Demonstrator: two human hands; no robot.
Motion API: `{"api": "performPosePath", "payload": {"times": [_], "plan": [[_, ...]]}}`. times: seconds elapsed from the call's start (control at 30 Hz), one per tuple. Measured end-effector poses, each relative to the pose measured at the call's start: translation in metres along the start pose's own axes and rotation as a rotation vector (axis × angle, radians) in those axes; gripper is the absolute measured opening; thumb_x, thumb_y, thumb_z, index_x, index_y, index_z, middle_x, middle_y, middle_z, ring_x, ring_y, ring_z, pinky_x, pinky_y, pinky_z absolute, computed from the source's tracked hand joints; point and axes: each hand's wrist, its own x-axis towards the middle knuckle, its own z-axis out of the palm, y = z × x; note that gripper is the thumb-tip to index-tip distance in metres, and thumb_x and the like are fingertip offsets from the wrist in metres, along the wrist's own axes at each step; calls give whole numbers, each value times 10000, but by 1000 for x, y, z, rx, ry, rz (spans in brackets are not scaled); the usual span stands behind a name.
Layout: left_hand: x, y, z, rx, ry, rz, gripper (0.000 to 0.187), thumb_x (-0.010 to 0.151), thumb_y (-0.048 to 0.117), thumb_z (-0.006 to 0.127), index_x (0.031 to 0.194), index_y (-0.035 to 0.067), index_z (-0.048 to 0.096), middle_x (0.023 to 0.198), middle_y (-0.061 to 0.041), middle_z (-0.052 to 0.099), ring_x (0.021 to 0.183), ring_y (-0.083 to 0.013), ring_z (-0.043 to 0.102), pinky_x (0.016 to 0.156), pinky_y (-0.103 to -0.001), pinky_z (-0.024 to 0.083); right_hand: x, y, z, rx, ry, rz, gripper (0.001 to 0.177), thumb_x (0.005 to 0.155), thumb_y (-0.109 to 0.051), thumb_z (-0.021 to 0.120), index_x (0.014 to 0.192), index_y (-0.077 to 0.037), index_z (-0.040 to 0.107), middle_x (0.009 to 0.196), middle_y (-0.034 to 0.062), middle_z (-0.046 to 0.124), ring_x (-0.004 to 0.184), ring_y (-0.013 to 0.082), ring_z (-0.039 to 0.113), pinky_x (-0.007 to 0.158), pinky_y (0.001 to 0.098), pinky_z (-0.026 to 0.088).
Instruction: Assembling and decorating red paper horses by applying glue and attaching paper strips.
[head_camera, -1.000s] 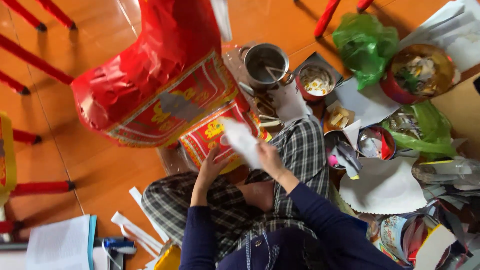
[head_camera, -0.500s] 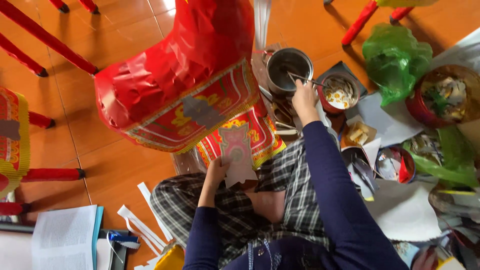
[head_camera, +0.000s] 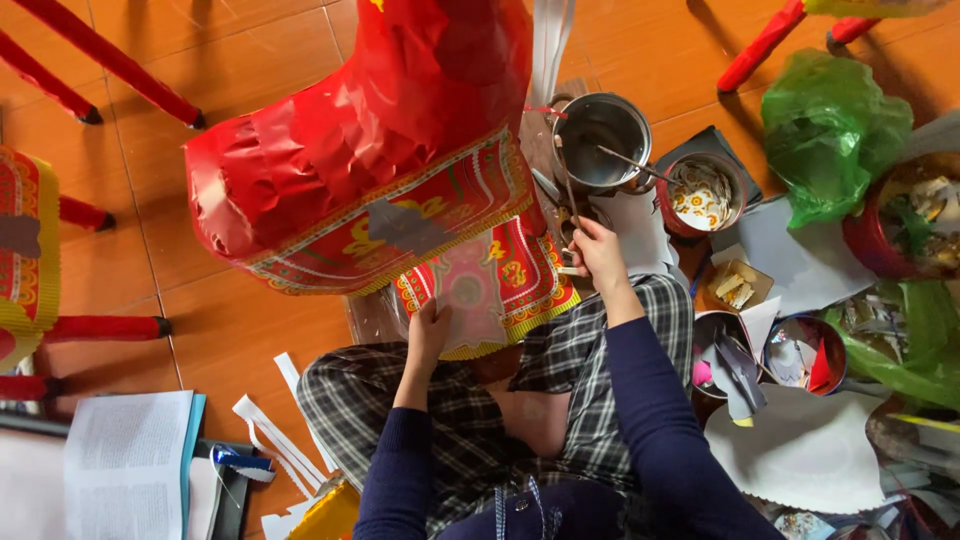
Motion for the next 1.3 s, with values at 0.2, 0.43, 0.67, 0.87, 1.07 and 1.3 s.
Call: {"api": "performPosePath", "payload": {"times": [0.2, 0.43, 0.67, 0.87, 1.07, 1.3], "plan": [[7, 14, 17, -407, 70, -166, 317, 891, 264, 662, 1081, 10, 675, 755, -67, 660, 651, -133, 580, 564, -279, 490, -11, 10, -12, 368, -134, 322, 267, 1000, -203, 468, 1146, -57, 637, 669, 38, 544, 509, 104, 515, 328, 141, 320], [-5, 49, 27, -522, 86, -140, 502, 695, 102, 819, 1143, -17, 626, 934, -228, 688, 830, -300, 671, 728, -408, 552, -149, -25, -27, 528, -171, 258, 224, 988, -155, 468, 1149, -97, 612, 600, 90, 588, 423, 138, 519, 323, 176, 358], [16, -20, 48, -316, 148, -149, 494, 680, 164, 794, 1123, 11, 639, 928, -203, 699, 902, -346, 691, 767, -456, 541, -193, -27, 18, -96, -378, 158, 367, 951, -90, 498, 1313, -49, 539, 635, 155, 551, 384, 145, 453, 259, 182, 326], [11, -18, 58, -493, 144, -234, 460, 716, 167, 773, 1124, 6, 635, 916, -181, 693, 877, -259, 685, 748, -432, 543, -143, -2, 87, -1203, -426, -408, 457, 955, -145, 442, 1400, -219, 513, 1016, 174, 700, 955, 373, 687, 759, 462, 572], [6, 5, 43, -778, 5, -450, 577, 729, 325, 836, 1118, -63, 661, 993, -290, 684, 945, -330, 687, 791, -469, 554, -142, -1, 127, -1170, -409, -353, 439, 962, -147, 425, 1373, -236, 550, 901, 224, 711, 878, 402, 707, 751, 491, 573], [39, -92, 101, 37, -78, 458, 791, 526, 392, 899, 1130, 4, 567, 992, -272, 650, 986, -464, 612, 920, -502, 505, -205, 3, 62, -1142, -342, -350, 380, 939, -98, 458, 1274, -169, 622, 972, 229, 646, 846, 434, 672, 735, 501, 566]]}}
